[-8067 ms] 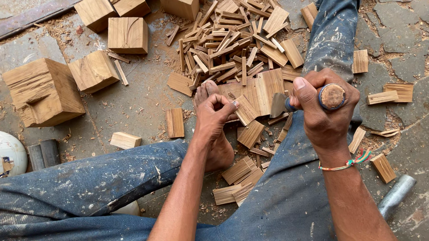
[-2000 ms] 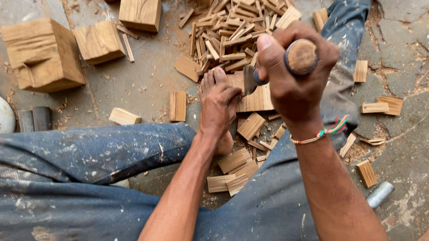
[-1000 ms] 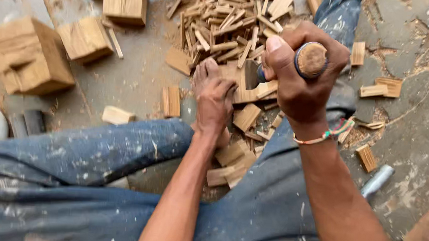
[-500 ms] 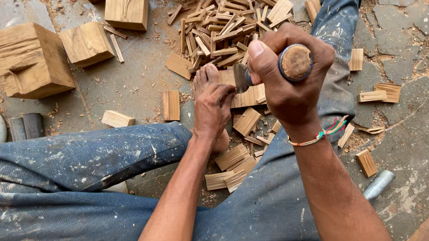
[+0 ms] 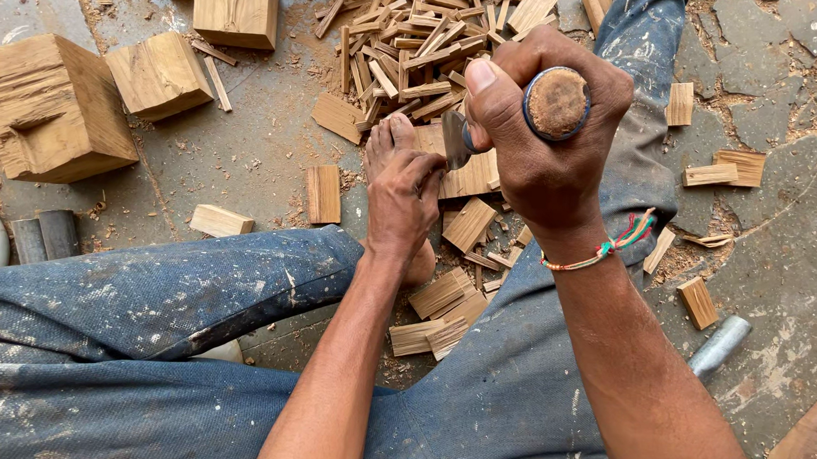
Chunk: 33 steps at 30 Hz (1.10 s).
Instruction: The person carves wood blocks using a chisel by hand while sitting on the floor. The person holds a wood block with one hand and a foot, then strikes the block with the chisel to remove thin slices of wood.
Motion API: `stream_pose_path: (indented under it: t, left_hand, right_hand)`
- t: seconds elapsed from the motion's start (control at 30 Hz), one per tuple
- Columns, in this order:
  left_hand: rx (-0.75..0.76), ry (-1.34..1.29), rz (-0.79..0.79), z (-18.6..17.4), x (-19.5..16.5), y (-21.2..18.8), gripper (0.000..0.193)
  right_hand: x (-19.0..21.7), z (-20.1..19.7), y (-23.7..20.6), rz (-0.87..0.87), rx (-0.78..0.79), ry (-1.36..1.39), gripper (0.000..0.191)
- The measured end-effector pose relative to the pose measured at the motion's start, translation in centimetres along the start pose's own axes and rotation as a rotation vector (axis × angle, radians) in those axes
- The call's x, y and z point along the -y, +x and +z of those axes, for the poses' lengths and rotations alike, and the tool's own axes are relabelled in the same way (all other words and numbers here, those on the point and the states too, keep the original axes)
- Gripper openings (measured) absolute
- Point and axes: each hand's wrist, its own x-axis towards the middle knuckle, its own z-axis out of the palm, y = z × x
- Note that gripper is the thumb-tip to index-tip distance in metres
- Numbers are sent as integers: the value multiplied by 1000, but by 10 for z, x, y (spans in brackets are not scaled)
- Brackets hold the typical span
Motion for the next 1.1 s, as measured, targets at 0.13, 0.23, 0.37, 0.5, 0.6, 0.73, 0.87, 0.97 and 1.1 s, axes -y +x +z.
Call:
stream_pose_path:
  t: [0.13,0.23,0.37,0.5,0.6,0.73,0.87,0.97,1.1]
  left_hand:
    - [7,-24,-10,-6,-4,-3,15]
    - [-40,52,62,-3,-1,-3,15]
    - [48,-42,12,8,4,1,12]
    - [68,-128,-58,8,-6,-12,17]
    - [-145,5,180,-25,-18,17,19]
    - [-86,27,120,-20,-33,15,21]
    - [71,-212,-173,-20,-27,-1,22]
    - [-253,26,202,-33,-34,20,20]
    - [-57,-111,-62,-9,-19,-14,23]
  right_hand:
    - [4,2,2,-3,5,-16,33]
    - [5,3,4,-13,-12,-58,26]
    - [5,5,7,-124,-48,-26,17]
    - [5,7,-9,-22,-137,72,24]
    - [2,17,3,-127,-78,2,24]
    - [12,12,-3,-203,-87,-164,19]
    - [9,18,3,-31,-52,-112,21]
    - [11,21,14,-197,-88,-213,15]
    - [11,20,0,-19,-48,-305,22]
